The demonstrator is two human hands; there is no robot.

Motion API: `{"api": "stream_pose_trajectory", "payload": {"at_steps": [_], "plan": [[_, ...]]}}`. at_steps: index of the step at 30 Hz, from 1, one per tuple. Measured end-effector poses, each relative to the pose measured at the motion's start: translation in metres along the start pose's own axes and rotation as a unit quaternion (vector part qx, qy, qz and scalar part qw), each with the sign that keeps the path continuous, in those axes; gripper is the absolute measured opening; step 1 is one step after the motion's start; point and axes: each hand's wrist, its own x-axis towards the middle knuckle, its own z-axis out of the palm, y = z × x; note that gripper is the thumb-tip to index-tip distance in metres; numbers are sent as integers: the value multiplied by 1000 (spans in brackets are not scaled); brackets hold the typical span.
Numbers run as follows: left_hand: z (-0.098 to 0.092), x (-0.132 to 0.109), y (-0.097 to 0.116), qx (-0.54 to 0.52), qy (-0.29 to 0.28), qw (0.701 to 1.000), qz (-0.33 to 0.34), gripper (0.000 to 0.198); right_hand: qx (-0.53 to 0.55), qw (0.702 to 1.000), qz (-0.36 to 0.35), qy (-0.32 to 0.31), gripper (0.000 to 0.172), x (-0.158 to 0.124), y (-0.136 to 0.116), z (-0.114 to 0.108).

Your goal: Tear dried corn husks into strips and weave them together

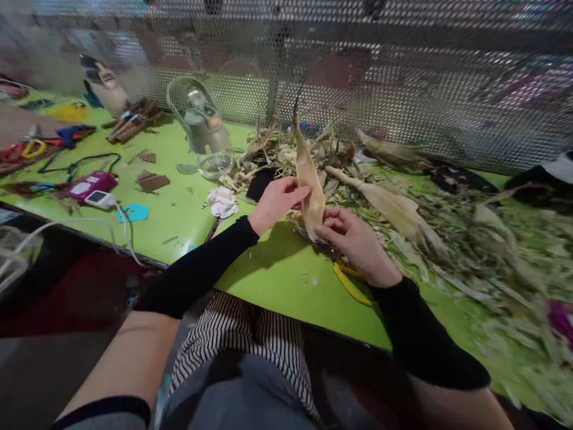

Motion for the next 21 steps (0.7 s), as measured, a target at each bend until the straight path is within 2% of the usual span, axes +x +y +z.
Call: {"api": "stream_pose_trajectory", "payload": {"at_steps": [4, 7, 9, 12, 16, 21], "plan": [[6, -4, -8, 144, -41, 987, 56, 15, 58, 996, -31, 57, 76, 5, 0, 3], [9, -8, -9, 211, -94, 968, 94, 27, 79, 993, -49, 75, 69, 5, -1, 2], [10, -10, -8, 214, -122, 963, 107, 35, 83, 991, -56, 87, 59, 4, -2, 1], [9, -11, -8, 205, -135, 964, 104, 36, 84, 987, -63, 118, 51, 3, -1, -1], [7, -11, -7, 202, -137, 966, 89, 32, 103, 981, -69, 151, 44, 4, 0, -2], [8, -13, -5, 185, -161, 966, 81, 20, 121, 978, -61, 161, 43, 4, 1, -2]]}}
